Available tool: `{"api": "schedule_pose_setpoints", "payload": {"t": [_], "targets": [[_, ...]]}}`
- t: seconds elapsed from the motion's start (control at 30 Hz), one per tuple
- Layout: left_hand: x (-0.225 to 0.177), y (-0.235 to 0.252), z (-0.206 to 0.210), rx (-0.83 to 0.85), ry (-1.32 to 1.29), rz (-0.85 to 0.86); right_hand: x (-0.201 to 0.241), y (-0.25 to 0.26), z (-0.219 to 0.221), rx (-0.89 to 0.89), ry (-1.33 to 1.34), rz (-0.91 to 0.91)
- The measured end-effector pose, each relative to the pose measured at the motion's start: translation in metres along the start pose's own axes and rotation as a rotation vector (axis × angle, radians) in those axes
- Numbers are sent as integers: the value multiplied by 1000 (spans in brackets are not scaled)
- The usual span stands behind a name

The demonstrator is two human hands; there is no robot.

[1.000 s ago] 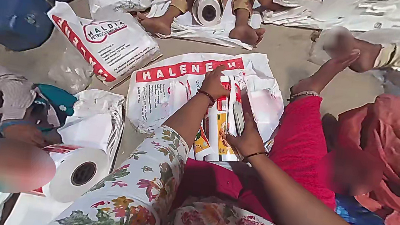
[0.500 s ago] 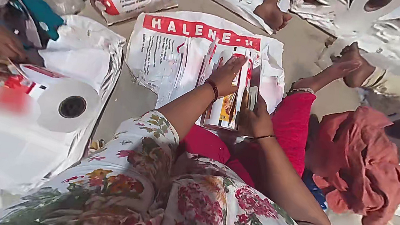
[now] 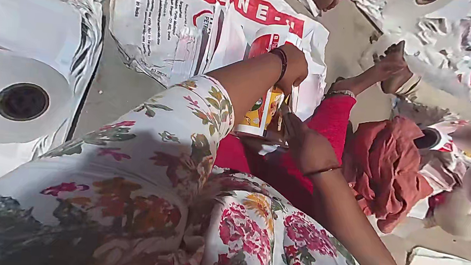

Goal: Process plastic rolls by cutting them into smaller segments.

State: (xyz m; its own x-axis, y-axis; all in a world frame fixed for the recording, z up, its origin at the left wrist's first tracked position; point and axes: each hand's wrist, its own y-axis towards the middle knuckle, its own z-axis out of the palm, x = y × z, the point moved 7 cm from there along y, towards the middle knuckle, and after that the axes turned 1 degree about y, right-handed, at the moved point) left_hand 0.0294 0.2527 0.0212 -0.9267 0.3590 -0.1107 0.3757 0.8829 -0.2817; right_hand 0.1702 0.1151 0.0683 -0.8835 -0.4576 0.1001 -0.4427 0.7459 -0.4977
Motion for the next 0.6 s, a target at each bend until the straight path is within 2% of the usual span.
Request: {"api": "schedule_pose_setpoints", "payload": {"t": [0.17, 0.4, 0.6], "targets": [[4, 0, 6, -56, -118, -40, 9, 6, 1, 37, -88, 64], [7, 1, 6, -54, -134, -52, 15, 15, 6, 118, -125, 109], [8, -3, 3, -49, -140, -65, 23, 5, 12, 200, -233, -20]]}}
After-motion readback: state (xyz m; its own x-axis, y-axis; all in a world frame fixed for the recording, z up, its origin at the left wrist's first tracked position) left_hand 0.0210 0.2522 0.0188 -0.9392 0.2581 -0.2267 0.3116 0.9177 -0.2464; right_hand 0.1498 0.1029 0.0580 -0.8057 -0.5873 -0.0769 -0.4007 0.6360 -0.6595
